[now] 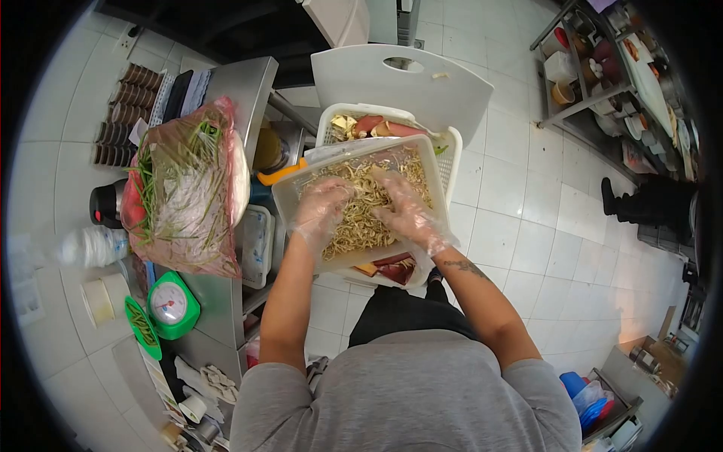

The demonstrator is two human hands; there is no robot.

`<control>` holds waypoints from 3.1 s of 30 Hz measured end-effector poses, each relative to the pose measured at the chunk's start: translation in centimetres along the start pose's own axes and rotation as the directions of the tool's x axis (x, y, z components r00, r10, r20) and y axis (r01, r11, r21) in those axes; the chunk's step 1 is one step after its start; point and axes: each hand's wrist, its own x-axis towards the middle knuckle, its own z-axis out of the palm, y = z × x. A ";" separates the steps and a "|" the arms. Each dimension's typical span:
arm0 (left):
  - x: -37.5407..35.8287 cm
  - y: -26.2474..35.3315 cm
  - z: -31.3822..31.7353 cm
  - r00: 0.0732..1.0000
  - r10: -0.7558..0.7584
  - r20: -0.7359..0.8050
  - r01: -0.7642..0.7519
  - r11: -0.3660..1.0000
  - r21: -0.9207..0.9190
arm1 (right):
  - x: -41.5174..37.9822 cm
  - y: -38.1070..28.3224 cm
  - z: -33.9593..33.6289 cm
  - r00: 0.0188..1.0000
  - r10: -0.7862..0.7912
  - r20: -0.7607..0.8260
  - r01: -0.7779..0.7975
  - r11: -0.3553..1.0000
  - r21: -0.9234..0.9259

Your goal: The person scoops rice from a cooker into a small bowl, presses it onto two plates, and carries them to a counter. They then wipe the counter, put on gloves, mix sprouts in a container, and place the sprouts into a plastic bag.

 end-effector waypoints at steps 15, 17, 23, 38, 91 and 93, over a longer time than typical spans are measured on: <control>-1.7 -0.7 1.6 0.899 0.433 -0.071 -0.322 0.760 0.564 | 2.7 -0.1 0.1 0.963 0.164 0.214 -0.160 0.987 -0.036; -1.6 -1.0 2.6 0.856 0.517 -0.008 -0.360 0.607 0.709 | 2.7 0.1 0.1 0.960 0.165 0.225 -0.164 0.986 -0.019; -0.6 -0.2 2.5 0.802 0.592 0.077 -0.385 0.415 0.824 | 3.0 2.1 0.0 0.962 0.102 0.253 -0.120 0.991 0.055; 3.2 8.2 1.3 0.678 0.734 -0.038 -0.383 0.397 0.834 | -0.1 5.5 -2.9 0.934 0.353 0.059 -0.354 0.935 -0.005; -0.9 6.5 1.6 0.981 0.161 -0.107 -0.120 0.941 0.315 | -2.1 5.2 -2.4 0.887 0.326 0.327 -0.267 0.940 -0.213; -1.1 1.8 1.0 0.967 0.253 0.027 -0.248 0.914 0.320 | -4.2 6.1 -0.7 0.962 0.147 0.231 -0.061 0.938 -0.342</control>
